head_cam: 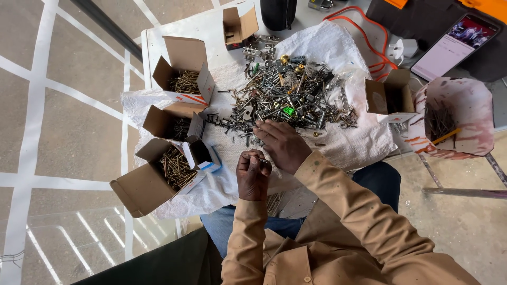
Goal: Sorting a mixed pile of screws, nails, and hardware into separate boxes
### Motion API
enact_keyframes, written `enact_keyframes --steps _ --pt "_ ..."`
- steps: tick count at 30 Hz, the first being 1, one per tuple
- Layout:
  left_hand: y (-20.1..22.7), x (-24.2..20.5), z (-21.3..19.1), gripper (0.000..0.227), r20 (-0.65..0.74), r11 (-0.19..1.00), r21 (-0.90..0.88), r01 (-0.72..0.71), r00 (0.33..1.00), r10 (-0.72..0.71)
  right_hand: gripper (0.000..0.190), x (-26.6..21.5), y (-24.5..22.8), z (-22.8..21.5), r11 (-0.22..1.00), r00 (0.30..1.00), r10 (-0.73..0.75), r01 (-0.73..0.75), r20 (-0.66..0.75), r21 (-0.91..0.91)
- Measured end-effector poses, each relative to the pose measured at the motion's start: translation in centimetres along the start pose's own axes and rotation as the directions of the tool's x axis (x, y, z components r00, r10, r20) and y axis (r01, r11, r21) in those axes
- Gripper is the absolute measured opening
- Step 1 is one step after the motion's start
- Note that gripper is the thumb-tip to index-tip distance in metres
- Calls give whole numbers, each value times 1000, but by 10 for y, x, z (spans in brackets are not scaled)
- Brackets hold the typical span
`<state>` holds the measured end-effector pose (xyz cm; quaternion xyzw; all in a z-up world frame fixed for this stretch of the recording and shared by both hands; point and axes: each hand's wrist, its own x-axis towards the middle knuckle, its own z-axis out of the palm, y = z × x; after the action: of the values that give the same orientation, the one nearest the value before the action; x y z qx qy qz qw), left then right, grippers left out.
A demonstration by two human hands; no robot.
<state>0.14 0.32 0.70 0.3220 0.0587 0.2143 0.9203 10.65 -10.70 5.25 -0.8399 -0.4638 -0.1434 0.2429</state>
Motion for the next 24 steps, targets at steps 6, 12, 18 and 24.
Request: enact_keyframes --steps 6,12,18,24 --pt "0 -1 0 9 7 1000 1 -3 1000 3 36 18 71 -15 963 960 245 -226 -136 144" --pt "-3 -1 -2 9 26 999 -30 -31 999 32 49 36 96 7 965 952 224 -246 -209 -85" --pt "-1 1 2 10 33 999 -16 -38 999 38 40 42 66 11 983 974 168 -178 -154 -53" --pt "2 -1 4 11 28 1000 7 -25 999 25 37 33 47 45 992 984 86 -99 -159 -80"
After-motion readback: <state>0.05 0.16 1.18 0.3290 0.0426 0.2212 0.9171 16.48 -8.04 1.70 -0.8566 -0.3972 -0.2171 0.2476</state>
